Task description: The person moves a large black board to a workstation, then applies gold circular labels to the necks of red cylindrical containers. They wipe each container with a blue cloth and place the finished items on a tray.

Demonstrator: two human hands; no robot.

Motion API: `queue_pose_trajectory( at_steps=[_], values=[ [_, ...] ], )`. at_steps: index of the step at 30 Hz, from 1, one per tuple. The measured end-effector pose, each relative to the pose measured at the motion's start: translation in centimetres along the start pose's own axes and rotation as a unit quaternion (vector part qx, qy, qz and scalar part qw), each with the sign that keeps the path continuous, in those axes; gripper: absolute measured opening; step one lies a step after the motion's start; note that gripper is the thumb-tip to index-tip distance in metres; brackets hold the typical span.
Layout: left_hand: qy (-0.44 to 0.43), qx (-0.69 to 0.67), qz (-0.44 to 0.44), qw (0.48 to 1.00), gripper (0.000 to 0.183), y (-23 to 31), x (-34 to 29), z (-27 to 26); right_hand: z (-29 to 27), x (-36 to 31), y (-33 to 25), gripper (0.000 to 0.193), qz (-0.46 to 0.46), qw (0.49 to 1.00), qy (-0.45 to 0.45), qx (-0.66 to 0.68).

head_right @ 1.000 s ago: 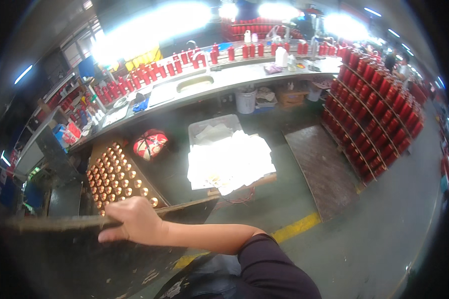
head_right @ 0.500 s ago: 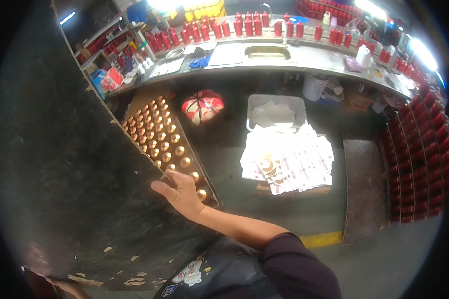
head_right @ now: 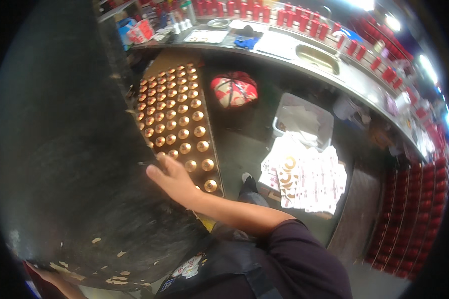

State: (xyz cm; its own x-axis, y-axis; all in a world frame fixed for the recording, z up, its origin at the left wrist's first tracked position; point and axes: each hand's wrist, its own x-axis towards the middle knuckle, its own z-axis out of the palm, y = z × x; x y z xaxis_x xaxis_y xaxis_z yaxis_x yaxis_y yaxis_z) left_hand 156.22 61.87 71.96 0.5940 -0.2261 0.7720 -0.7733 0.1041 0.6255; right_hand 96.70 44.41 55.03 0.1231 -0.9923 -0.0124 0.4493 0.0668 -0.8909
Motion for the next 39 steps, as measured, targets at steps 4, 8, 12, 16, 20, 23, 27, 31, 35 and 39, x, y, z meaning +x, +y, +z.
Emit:
queue_pose_trajectory(
  at_steps=[4,8,12,16,20,23,27,31,35,39],
  values=[
    [0.031,0.022,-0.043,0.998,0.052,5.2,0.8,0.4,-0.7,2.5,2.1,0.046,0.059,0.997,0.002,0.056],
    [-0.004,0.074,-0.034,0.997,0.051,9.7,3.2,4.3,-3.2,4.7,4.4,0.044,0.183,0.982,-0.029,0.043],
    [-0.037,0.112,-0.082,0.99,0.05,13.2,4.6,10.1,-8.3,9.5,4.3,0.044,0.252,0.963,-0.09,0.026],
    [-0.126,0.178,-0.014,0.976,0.053,16.5,5.3,25.2,-16.0,17.9,1.4,0.052,0.326,0.936,-0.129,-0.02],
    [-0.186,0.279,-0.009,0.942,0.071,20.1,2.4,39.7,-22.2,25.3,-0.3,0.053,0.383,0.917,-0.113,-0.016],
    [-0.183,0.313,-0.069,0.929,0.076,20.9,0.6,45.8,-24.8,27.7,-1.2,0.051,0.447,0.888,-0.1,-0.028],
    [-0.197,0.36,-0.103,0.906,0.078,17.6,-1.8,50.0,-26.6,29.8,-1.3,0.05,0.439,0.895,-0.072,0.041],
    [-0.209,0.413,-0.087,0.882,0.079,14.0,-2.5,53.5,-26.7,32.0,-0.5,0.049,0.421,0.903,-0.052,0.074],
    [-0.206,0.445,-0.07,0.869,0.08,10.8,-3.3,57.5,-27.1,35.4,1.5,0.041,0.471,0.878,-0.024,0.08],
    [-0.222,0.465,-0.125,0.848,0.083,5.3,-4.2,59.2,-27.7,37.6,4.8,0.049,0.482,0.875,-0.024,-0.038]
  ],
)
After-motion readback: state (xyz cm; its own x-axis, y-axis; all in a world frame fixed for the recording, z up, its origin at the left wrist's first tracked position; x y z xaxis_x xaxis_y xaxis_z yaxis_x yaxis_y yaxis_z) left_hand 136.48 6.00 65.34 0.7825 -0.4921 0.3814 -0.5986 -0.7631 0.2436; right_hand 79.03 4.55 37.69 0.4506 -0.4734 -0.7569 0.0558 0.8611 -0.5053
